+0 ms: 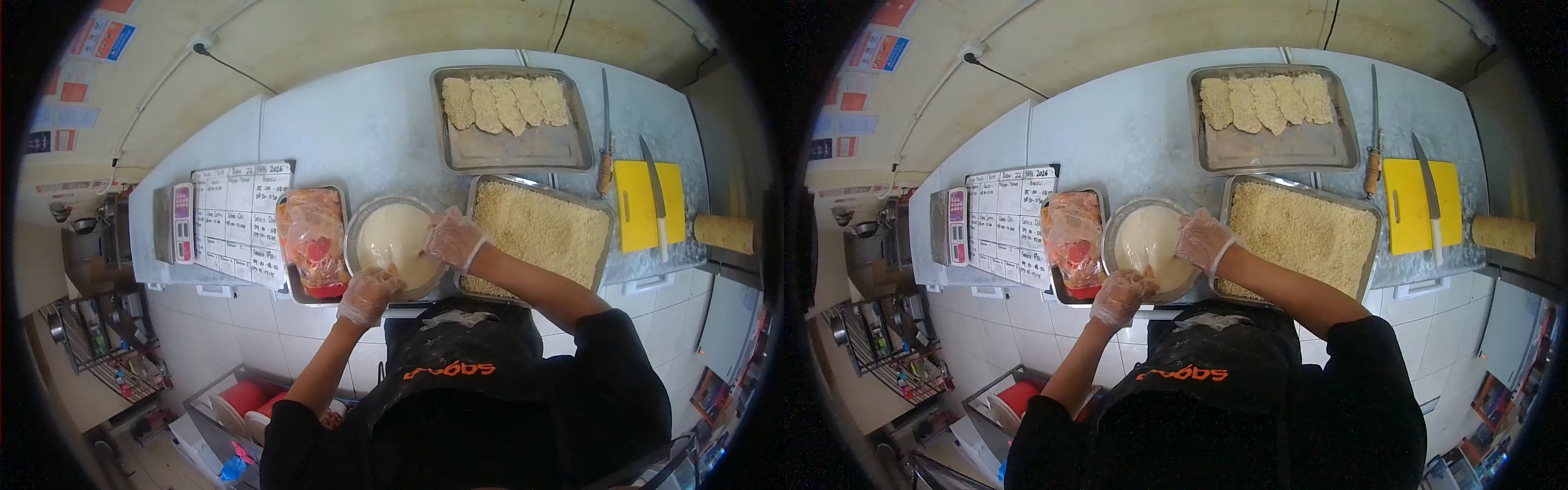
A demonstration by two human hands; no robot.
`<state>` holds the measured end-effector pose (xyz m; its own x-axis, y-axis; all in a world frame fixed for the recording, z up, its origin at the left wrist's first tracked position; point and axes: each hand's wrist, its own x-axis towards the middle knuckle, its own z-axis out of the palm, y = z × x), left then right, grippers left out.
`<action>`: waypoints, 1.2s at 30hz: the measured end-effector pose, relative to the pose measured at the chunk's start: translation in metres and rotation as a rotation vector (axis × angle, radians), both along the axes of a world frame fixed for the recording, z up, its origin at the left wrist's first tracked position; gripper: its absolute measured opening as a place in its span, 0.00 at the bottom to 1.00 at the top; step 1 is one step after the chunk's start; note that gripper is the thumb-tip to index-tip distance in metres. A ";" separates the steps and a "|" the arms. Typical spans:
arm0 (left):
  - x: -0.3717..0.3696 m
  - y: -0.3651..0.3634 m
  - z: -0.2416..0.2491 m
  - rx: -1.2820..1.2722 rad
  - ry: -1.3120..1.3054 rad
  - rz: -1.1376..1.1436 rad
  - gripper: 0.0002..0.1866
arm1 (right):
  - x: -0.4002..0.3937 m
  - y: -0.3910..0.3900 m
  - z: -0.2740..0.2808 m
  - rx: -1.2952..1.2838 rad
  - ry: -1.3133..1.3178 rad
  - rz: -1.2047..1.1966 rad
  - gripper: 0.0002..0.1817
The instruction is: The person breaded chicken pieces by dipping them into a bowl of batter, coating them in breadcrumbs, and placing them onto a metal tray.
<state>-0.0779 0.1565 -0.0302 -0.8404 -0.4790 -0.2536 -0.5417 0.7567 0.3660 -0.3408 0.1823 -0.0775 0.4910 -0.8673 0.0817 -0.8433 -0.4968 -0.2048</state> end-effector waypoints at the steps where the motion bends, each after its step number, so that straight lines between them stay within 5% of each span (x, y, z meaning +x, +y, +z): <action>1: -0.002 0.003 0.011 0.008 0.064 -0.003 0.11 | -0.001 0.004 0.003 -0.040 0.004 -0.020 0.03; 5: -0.012 -0.008 0.018 -0.007 -0.130 0.026 0.10 | -0.003 0.006 0.011 -0.055 0.035 -0.017 0.03; 12: 0.001 -0.031 -0.030 -0.091 0.171 0.332 0.17 | 0.008 0.024 0.008 0.057 -0.009 -0.045 0.05; 18: 0.003 0.008 -0.041 0.077 -0.094 0.400 0.19 | 0.017 0.052 -0.008 0.032 -0.101 -0.213 0.06; 23: 0.010 0.002 -0.061 -0.048 -0.132 0.238 0.22 | 0.026 0.069 0.006 -0.020 -0.154 -0.243 0.04; 25: -0.005 0.002 -0.029 -0.013 -0.203 0.378 0.20 | 0.028 0.073 0.013 -0.090 -0.205 -0.253 0.03; 36: -0.008 -0.031 0.020 -0.031 -0.055 0.358 0.22 | -0.008 0.084 0.073 0.287 -0.180 -0.453 0.09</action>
